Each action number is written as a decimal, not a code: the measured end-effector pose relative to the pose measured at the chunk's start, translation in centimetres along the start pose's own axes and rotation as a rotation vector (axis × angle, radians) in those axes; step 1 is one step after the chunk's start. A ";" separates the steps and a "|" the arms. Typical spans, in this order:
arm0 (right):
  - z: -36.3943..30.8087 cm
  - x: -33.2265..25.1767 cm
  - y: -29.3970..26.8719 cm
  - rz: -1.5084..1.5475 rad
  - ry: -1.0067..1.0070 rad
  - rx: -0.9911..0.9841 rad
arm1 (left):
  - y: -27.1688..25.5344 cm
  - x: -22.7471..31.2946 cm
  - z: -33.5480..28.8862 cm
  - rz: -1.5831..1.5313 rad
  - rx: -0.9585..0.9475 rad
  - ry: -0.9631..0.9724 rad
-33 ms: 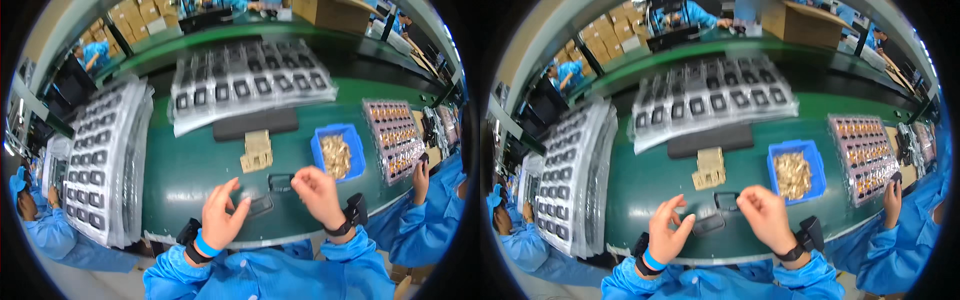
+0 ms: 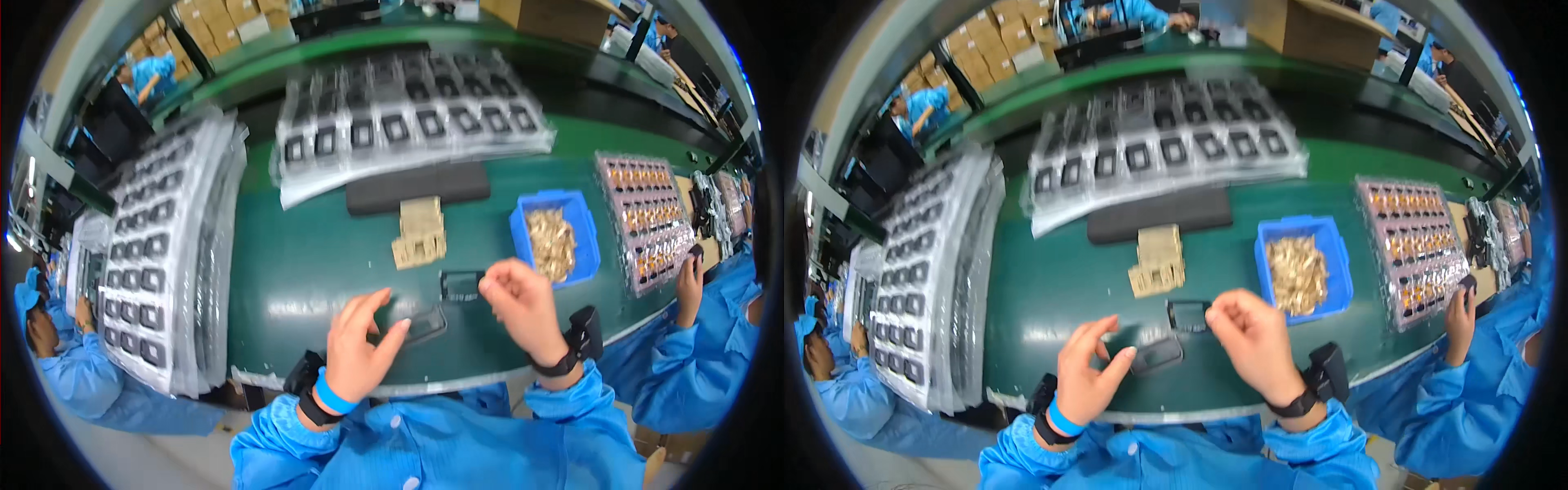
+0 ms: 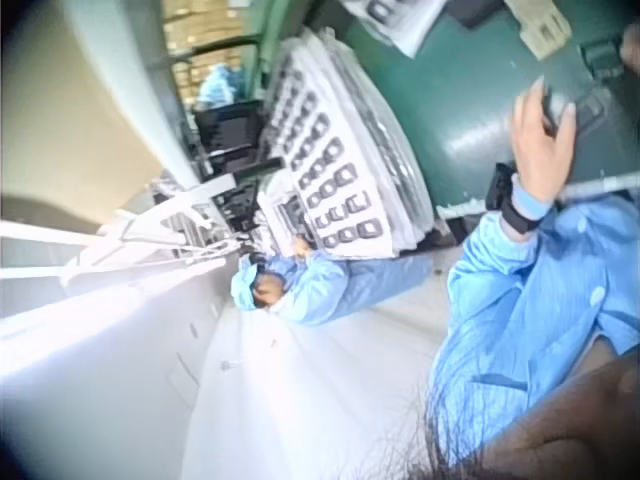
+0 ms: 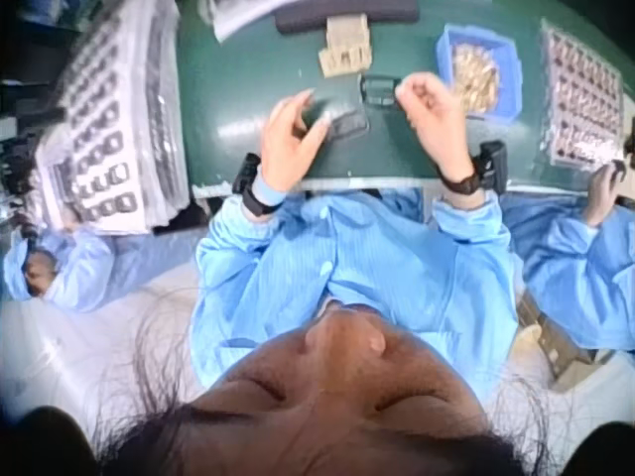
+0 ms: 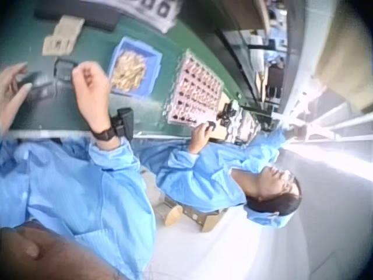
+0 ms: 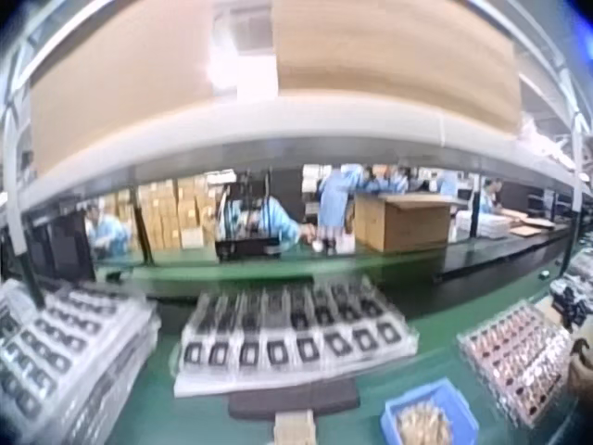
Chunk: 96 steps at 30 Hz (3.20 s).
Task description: Assemble plastic housing frames and internal electronic components for small devices.
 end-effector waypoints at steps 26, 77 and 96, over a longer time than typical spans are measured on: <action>-0.2 4.5 5.6 -0.103 0.271 -0.218 | 3.2 -2.5 -3.8 0.155 -0.021 0.014; -0.3 2.7 6.0 -0.363 0.100 -0.134 | 4.1 -1.4 -3.4 0.380 -0.114 0.091; -0.3 2.0 6.2 -0.452 0.083 -0.128 | 3.5 -1.3 -3.6 0.304 -0.031 0.166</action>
Point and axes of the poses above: each hand's wrist, its own z-axis towards the middle knuckle, its own y-axis out of the palm, x = y × z, the point moved 7 cm from there along z, towards the middle knuckle, and after that the axes turned 11 degrees about -x, right-handed, at the moved point
